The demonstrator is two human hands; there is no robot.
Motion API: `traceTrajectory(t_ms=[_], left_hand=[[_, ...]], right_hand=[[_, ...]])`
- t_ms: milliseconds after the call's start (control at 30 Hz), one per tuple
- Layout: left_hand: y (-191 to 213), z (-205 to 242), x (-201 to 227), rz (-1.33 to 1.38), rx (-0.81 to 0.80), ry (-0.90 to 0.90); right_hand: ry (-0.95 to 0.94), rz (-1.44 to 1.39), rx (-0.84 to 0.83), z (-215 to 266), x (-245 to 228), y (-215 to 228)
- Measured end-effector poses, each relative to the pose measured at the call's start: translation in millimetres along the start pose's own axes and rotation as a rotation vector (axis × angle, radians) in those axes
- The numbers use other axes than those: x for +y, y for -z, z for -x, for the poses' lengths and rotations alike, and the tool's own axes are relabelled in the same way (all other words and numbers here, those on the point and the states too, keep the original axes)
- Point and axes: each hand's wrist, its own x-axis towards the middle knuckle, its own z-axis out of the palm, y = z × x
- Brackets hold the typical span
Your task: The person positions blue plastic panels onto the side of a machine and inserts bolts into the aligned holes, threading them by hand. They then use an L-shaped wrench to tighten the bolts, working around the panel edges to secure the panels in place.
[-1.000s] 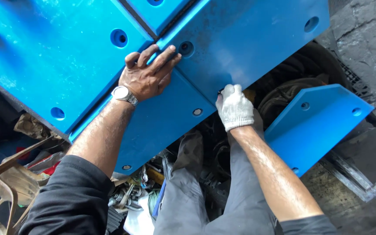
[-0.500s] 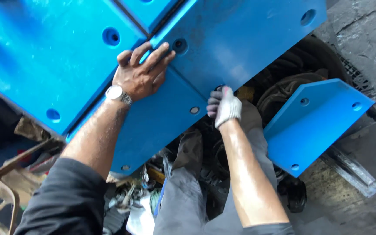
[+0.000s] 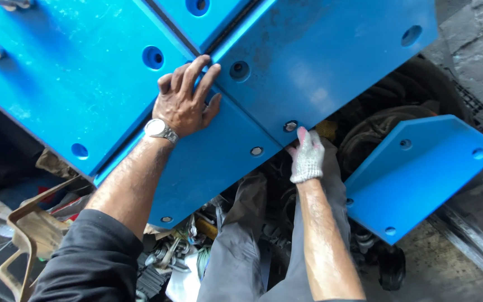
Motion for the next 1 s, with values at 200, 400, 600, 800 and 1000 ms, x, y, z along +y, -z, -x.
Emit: traceTrajectory(t_ms=[200,400,600,800,1000], left_hand=[[-8.9,-0.8,-3.0,0.001,-0.063,0.031],[-9.6,-1.4,-1.7,-0.018,-0.032,0.018],[-9.7,-2.4,-0.7,-0.074,-0.069,0.011],[1.4,-2.6,8.5,-0.243,0.12,-0.039],[-2.2,-4.6,7.7,-0.198,0.213,0.014]], right_hand=[[0.078,0.179,-0.036,-1.8,-3.1,4.5],[0.116,0.329,-0.123,-2.8,-13.5,11.9],[0.217,0.857,-0.16,-4.4,-33.1,16.8],[0.344,0.841,-0.244,-22.9,-12.6,45.5],[0.24,1.373,-0.281,-19.7,-82.5,-0.8]])
